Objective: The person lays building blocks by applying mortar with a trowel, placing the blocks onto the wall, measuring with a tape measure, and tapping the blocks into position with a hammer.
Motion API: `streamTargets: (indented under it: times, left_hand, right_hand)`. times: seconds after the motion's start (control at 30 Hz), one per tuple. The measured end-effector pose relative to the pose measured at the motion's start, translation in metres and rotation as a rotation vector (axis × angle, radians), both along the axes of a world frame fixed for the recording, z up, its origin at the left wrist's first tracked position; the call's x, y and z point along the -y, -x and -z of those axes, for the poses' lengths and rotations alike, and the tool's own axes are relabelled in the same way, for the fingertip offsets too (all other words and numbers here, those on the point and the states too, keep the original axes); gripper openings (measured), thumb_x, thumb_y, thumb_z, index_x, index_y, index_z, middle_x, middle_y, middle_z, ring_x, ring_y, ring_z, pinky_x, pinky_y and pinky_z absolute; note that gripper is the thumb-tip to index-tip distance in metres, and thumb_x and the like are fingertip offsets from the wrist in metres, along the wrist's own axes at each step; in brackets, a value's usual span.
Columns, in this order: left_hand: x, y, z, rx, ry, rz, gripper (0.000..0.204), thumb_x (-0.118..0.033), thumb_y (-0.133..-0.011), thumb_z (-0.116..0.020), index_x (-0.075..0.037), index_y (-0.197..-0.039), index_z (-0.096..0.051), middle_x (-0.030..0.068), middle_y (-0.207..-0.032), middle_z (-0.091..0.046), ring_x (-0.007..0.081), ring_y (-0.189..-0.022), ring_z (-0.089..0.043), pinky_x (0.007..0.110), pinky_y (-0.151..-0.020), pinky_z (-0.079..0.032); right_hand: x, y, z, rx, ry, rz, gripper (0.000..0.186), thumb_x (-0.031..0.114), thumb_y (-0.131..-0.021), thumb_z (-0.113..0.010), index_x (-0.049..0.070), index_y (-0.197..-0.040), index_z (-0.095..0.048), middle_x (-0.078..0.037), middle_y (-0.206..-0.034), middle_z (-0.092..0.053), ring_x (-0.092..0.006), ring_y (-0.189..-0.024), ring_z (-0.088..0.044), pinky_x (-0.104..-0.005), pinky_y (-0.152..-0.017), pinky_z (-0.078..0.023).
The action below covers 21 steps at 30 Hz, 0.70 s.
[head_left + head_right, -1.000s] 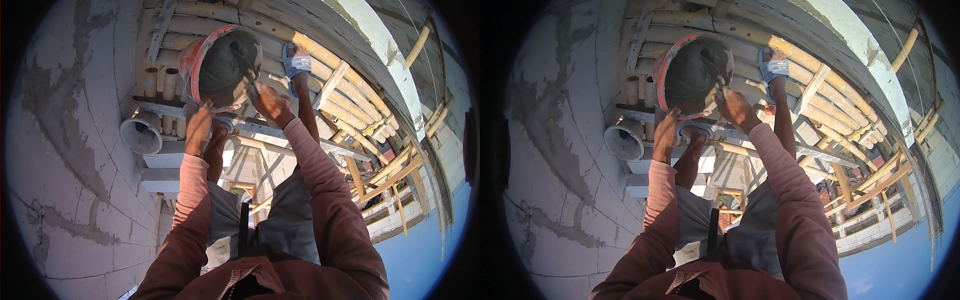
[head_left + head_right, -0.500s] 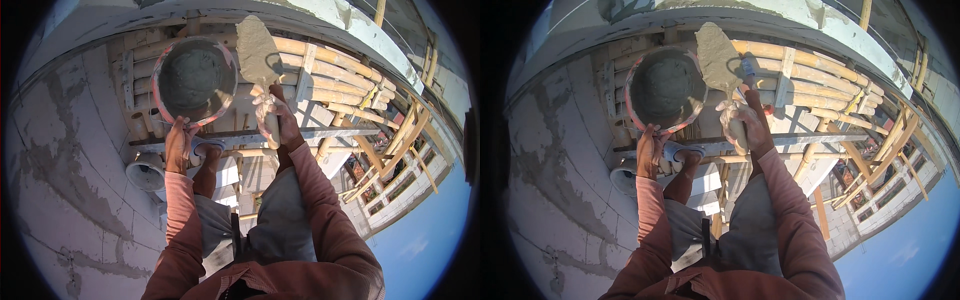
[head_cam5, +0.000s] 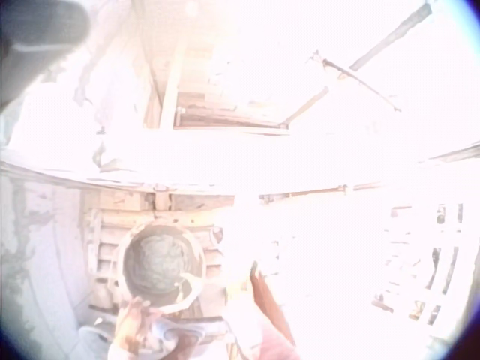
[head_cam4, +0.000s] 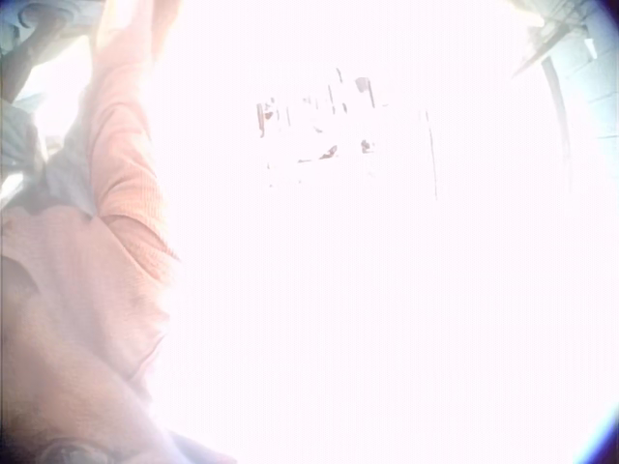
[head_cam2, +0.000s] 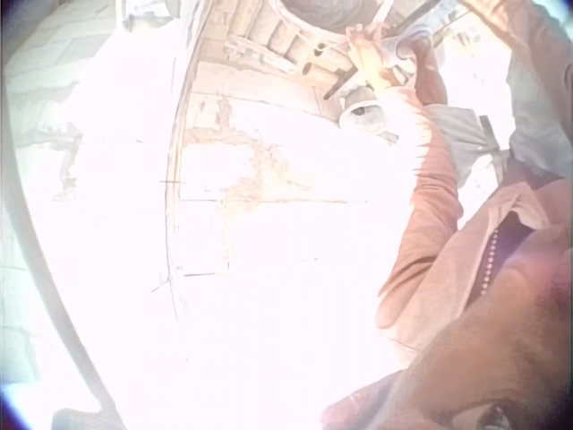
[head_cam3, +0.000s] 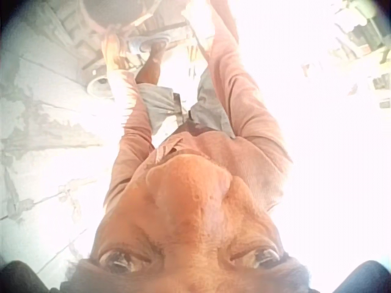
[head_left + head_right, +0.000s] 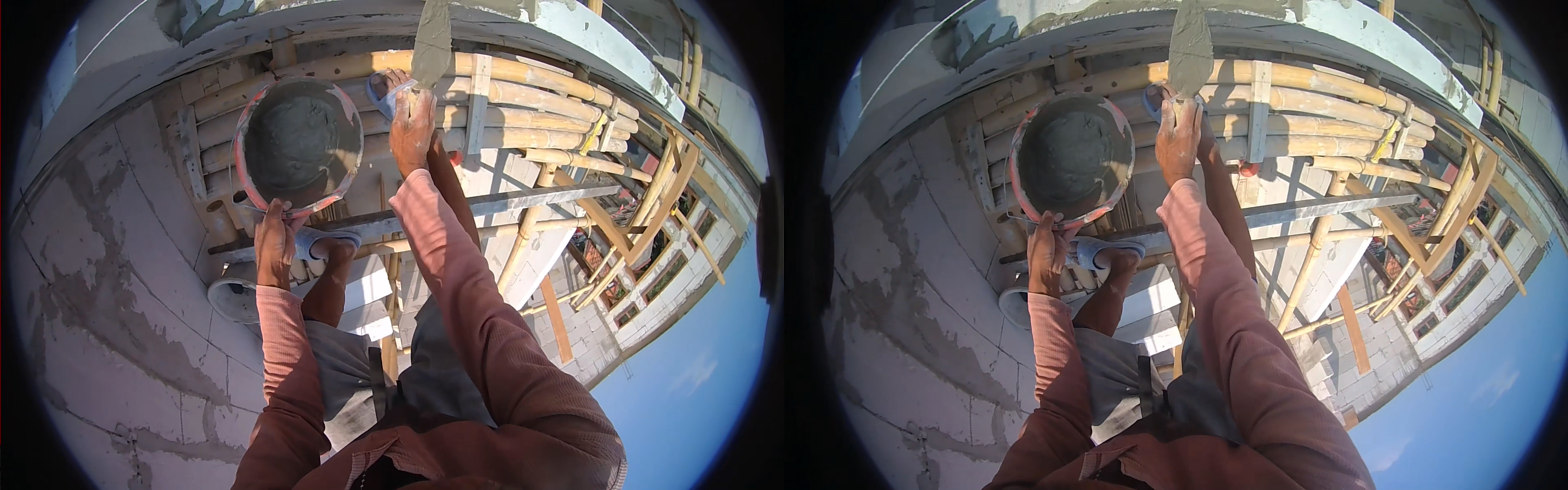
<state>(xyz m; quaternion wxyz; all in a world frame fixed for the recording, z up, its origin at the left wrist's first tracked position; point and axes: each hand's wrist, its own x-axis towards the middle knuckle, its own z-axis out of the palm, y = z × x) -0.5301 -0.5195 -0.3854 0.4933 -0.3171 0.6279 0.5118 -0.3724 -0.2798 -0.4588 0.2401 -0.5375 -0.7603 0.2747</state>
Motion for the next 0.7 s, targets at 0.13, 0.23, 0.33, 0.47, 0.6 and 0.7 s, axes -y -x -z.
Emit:
streamTargets:
  times: [0.13,0.23,0.33,0.47,0.6,0.7]
  left_hand:
    - [0.001,0.003,0.004,0.010,0.024,0.012,0.035,-0.018,-0.098,-0.057,0.014,-0.112,-0.051,0.0170,-0.107,-0.053,0.0304,-0.095,-0.064,0.048,-0.093,-0.057]
    - [0.002,0.007,0.004,0.018,0.015,-0.006,0.031,-0.017,-0.097,-0.058,0.012,-0.106,-0.052,0.0161,-0.104,-0.055,0.0318,-0.095,-0.064,0.050,-0.093,-0.056]
    - [0.004,0.009,0.004,0.023,0.010,0.021,0.029,-0.017,-0.096,-0.059,0.010,-0.102,-0.053,0.0142,-0.103,-0.053,0.0306,-0.091,-0.066,0.048,-0.093,-0.057]
    - [0.005,0.011,0.004,0.016,0.008,0.003,0.028,-0.016,-0.095,-0.060,0.010,-0.102,-0.053,0.0138,-0.102,-0.053,0.0312,-0.091,-0.065,0.048,-0.093,-0.057]
    - [0.007,0.010,0.004,0.013,0.023,0.030,0.030,-0.016,-0.095,-0.060,0.011,-0.103,-0.052,0.0151,-0.103,-0.053,0.0320,-0.091,-0.065,0.049,-0.093,-0.057]
    - [0.006,0.009,0.004,0.031,0.027,-0.006,0.030,-0.016,-0.094,-0.061,0.011,-0.103,-0.051,0.0150,-0.100,-0.053,0.0319,-0.090,-0.065,0.049,-0.092,-0.058]
  right_hand:
    - [0.019,-0.035,-0.029,0.082,0.339,0.051,0.041,0.028,-0.101,-0.052,-0.002,-0.128,-0.046,-0.027,-0.120,-0.055,-0.0457,-0.116,-0.051,-0.0478,-0.099,-0.040]
    - [-0.018,-0.066,-0.039,-0.068,0.224,0.191,0.039,0.029,-0.100,-0.054,-0.003,-0.122,-0.048,-0.028,-0.115,-0.055,-0.0444,-0.108,-0.053,-0.0467,-0.096,-0.041]
    - [-0.086,-0.096,-0.038,-0.174,0.260,0.357,0.040,0.028,-0.100,-0.055,-0.004,-0.123,-0.048,-0.025,-0.111,-0.056,-0.0408,-0.098,-0.055,-0.0454,-0.091,-0.042]
    - [-0.148,-0.090,0.005,-0.133,-0.017,0.397,0.039,0.026,-0.099,-0.058,-0.004,-0.121,-0.048,-0.024,-0.110,-0.055,-0.0408,-0.102,-0.054,-0.0456,-0.091,-0.042]
    - [-0.123,-0.085,0.049,0.017,-0.174,0.306,0.040,0.027,-0.099,-0.058,-0.007,-0.118,-0.050,-0.028,-0.115,-0.054,-0.0462,-0.107,-0.052,-0.0493,-0.093,-0.041]
    - [-0.075,-0.111,0.048,0.189,-0.038,0.214,0.044,0.027,-0.098,-0.060,-0.009,-0.121,-0.051,-0.032,-0.119,-0.055,-0.0484,-0.112,-0.051,-0.0493,-0.099,-0.040]
